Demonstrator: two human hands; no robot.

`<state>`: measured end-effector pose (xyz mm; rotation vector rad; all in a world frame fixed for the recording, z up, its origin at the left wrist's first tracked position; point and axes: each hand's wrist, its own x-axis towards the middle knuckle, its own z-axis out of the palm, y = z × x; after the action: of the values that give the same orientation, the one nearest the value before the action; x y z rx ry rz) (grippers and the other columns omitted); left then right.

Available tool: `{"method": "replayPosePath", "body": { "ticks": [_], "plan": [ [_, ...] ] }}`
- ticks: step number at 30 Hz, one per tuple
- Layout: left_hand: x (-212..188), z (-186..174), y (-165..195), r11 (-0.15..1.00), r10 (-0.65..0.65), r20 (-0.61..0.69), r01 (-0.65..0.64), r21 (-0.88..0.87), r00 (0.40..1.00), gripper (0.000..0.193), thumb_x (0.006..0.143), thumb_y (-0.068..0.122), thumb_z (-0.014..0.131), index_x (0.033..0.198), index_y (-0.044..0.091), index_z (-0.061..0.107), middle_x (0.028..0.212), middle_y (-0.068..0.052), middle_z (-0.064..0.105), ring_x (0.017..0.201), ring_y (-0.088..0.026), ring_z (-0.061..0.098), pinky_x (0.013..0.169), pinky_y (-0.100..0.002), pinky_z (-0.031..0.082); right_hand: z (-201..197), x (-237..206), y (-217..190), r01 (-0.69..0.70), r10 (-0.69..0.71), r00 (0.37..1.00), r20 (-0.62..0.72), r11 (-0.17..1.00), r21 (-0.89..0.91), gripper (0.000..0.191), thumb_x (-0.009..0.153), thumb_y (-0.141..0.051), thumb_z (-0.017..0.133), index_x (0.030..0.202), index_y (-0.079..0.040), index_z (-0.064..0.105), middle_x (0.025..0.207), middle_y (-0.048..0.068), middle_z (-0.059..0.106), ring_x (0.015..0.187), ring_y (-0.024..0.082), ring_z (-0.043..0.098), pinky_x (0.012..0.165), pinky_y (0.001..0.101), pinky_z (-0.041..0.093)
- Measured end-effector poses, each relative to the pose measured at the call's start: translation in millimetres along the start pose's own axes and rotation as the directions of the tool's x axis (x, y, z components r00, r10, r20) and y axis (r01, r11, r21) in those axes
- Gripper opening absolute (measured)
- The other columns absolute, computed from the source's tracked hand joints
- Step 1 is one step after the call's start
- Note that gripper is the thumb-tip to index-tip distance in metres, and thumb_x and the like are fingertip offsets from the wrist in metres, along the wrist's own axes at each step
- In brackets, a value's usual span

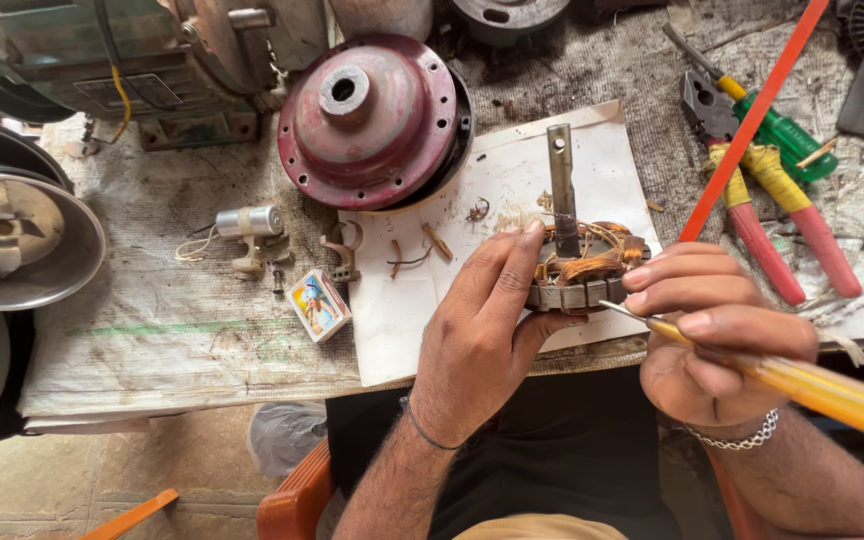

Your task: The person holds an electric motor armature on the workbench and uses a screwdriver to pry and scrape burnt copper windings out of the armature slots, rotating the armature to work around it while debris collects on the paper below.

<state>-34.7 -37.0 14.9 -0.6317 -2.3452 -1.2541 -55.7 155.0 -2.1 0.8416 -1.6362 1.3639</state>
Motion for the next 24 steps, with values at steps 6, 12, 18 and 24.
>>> {"method": "replayPosePath", "body": {
  "ticks": [6,12,18,24],
  "plan": [
    [0.8,1.2,1.8,0.999,-0.008,0.023,0.007,0.033,1.0,0.082,0.081,0.016,0.086,0.151,0.0,0.045,0.139,-0.018,0.057,0.131,-0.036,0.061,0.107,-0.043,0.055,0.7,-2.7,5.5,0.074,-0.075,0.996,0.038,0.997,0.019,0.031,0.112,-0.039,0.049,0.116,-0.009,0.042,0.093,0.016,0.067,0.081,0.03,0.072,0.079,0.0405,0.059],
    [5.0,6.9,6.3,0.998,-0.048,0.041,0.047,0.03,0.998,0.091,0.078,0.017,0.088,0.153,-0.002,0.04,0.138,-0.019,0.058,0.129,-0.036,0.061,0.106,-0.043,0.053,-5.1,0.7,3.8,0.058,-0.058,0.998,0.027,0.998,-0.014,0.031,0.112,-0.039,0.048,0.113,-0.008,0.04,0.088,0.016,0.065,0.079,0.029,0.071,0.075,0.039,0.06],
    [7.3,5.8,6.9,0.996,-0.075,0.046,0.072,0.057,0.996,0.087,0.073,0.023,0.09,0.142,-0.005,0.045,0.132,-0.02,0.062,0.122,-0.038,0.062,0.104,-0.048,0.05,-8.1,0.3,1.6,0.013,-0.013,0.999,0.041,1.0,-0.012,0.033,0.113,-0.04,0.047,0.114,-0.008,0.04,0.087,0.015,0.064,0.076,0.028,0.069,0.074,0.0377,0.06],
    [8.5,12.0,10.8,0.995,-0.09,0.068,0.087,0.056,0.994,0.083,0.073,0.021,0.089,0.141,-0.001,0.047,0.131,-0.017,0.064,0.123,-0.037,0.063,0.105,-0.047,0.05,-15.2,-4.3,4.0,0.028,-0.028,0.999,0.036,1.0,-0.013,0.035,0.112,-0.041,0.047,0.114,-0.007,0.04,0.089,0.016,0.064,0.076,0.029,0.07,0.072,0.0371,0.06]
  ]
}}
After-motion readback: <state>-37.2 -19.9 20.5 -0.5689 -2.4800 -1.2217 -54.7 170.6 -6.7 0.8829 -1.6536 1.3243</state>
